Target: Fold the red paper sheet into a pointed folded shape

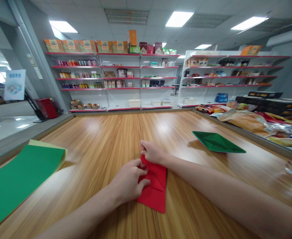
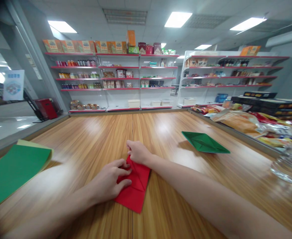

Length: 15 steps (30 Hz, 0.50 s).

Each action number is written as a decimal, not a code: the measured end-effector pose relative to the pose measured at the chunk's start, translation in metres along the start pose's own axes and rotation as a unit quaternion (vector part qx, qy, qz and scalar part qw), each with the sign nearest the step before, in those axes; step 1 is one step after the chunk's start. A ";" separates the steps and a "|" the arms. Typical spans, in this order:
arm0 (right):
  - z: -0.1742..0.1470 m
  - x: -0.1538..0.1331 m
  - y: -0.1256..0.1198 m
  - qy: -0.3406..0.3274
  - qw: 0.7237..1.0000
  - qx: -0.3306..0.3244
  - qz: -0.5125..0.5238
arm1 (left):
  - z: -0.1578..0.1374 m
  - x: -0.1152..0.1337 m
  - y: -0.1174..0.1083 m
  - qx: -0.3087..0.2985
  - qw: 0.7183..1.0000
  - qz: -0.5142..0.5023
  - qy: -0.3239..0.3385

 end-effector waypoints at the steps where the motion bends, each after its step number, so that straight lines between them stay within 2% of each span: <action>1: 0.000 0.002 -0.002 0.004 1.000 0.006 0.002 | 0.000 -0.003 -0.001 0.005 1.000 -0.012 -0.006; 7: -0.018 0.017 -0.020 0.038 0.997 0.058 0.041 | 0.004 -0.024 0.003 0.030 0.996 -0.076 -0.032; 12: -0.023 0.020 -0.018 0.038 0.995 0.024 0.088 | 0.006 -0.032 0.005 0.040 0.996 -0.077 -0.027; 15: -0.021 0.018 -0.015 0.045 0.995 0.007 0.092 | 0.006 -0.039 0.003 0.031 0.997 -0.048 -0.051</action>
Point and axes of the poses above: each hand's wrist, its own z-axis towards the middle knuckle, its own y-axis out of the palm, x = y × z, the point moved 6 cm from there along z, towards the middle knuckle, and after that the axes turned 1 degree about -y, right-handed, at the moved point
